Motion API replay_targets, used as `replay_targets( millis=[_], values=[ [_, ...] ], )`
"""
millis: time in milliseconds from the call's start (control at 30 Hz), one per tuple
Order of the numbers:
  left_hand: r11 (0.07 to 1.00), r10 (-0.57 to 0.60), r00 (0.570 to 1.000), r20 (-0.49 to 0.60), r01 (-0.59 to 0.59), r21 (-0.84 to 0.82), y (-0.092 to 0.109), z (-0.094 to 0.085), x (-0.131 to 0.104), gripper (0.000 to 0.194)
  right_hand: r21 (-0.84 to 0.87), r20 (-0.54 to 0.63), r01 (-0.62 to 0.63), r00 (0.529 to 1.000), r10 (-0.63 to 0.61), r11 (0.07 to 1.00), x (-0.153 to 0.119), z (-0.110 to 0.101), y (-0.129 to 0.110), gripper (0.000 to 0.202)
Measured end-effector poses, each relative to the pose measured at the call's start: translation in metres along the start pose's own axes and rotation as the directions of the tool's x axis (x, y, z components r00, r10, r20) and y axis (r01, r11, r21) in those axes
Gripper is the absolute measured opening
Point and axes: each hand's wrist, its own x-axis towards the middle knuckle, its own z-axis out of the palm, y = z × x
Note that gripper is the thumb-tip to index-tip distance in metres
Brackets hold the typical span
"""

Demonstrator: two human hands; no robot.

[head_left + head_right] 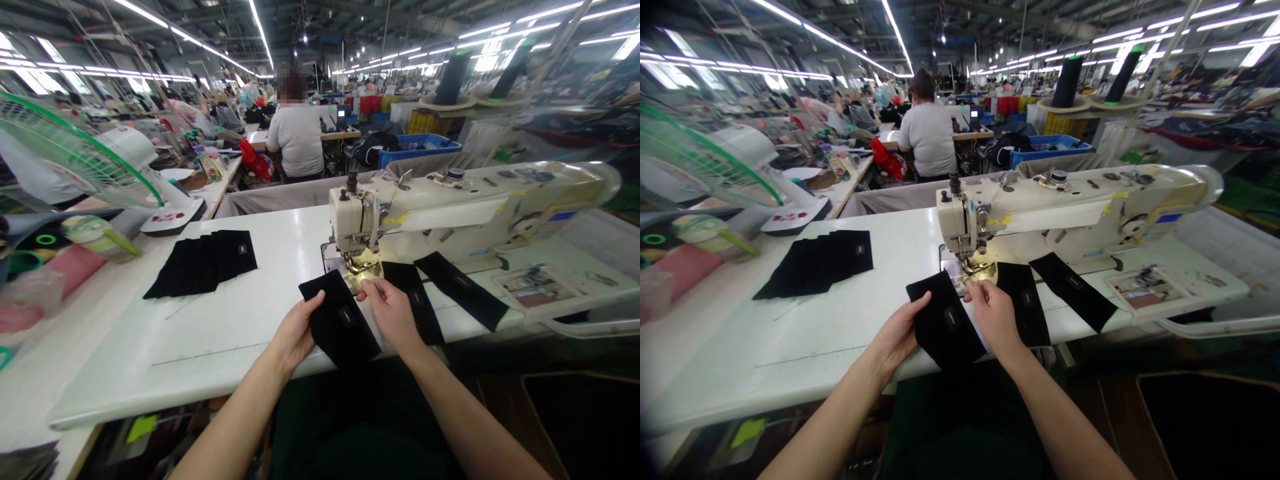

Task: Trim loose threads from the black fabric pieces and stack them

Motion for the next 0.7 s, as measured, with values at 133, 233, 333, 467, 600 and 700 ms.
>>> replay_targets(
  millis=[133,233,333,467,600,700],
  values=[
    [0.996,-0.025,0.999,-0.019,0.024,-0.085,0.002,-0.001,0.002,0.031,0.009,0.074,-0.03,0.997,0.029,1.0,0.0,-0.002,0.003,0.042],
    [0.987,-0.023,0.994,-0.11,0.005,-0.158,0.009,-0.004,0.004,0.03,0.047,0.193,-0.109,0.976,0.098,0.993,-0.003,-0.005,0.007,0.045],
    [0.979,-0.011,0.986,-0.165,-0.023,-0.203,0.017,-0.009,0.005,0.03,0.057,0.238,-0.164,0.96,0.146,0.985,-0.006,-0.008,0.012,0.048],
    [0.975,-0.002,0.979,-0.203,-0.043,-0.218,0.023,-0.013,0.003,0.03,0.028,0.251,-0.161,0.956,0.149,0.987,-0.009,-0.009,0.013,0.047],
    [0.976,-0.012,0.976,-0.218,-0.036,-0.213,0.024,-0.011,0.001,0.029,-0.021,0.268,-0.125,0.955,0.126,0.992,-0.01,-0.005,0.009,0.033],
    [0.976,-0.018,0.981,-0.194,-0.024,-0.216,0.022,-0.007,-0.001,0.028,-0.049,0.226,-0.097,0.968,0.106,0.994,-0.011,0.001,0.006,0.028]
  ],
)
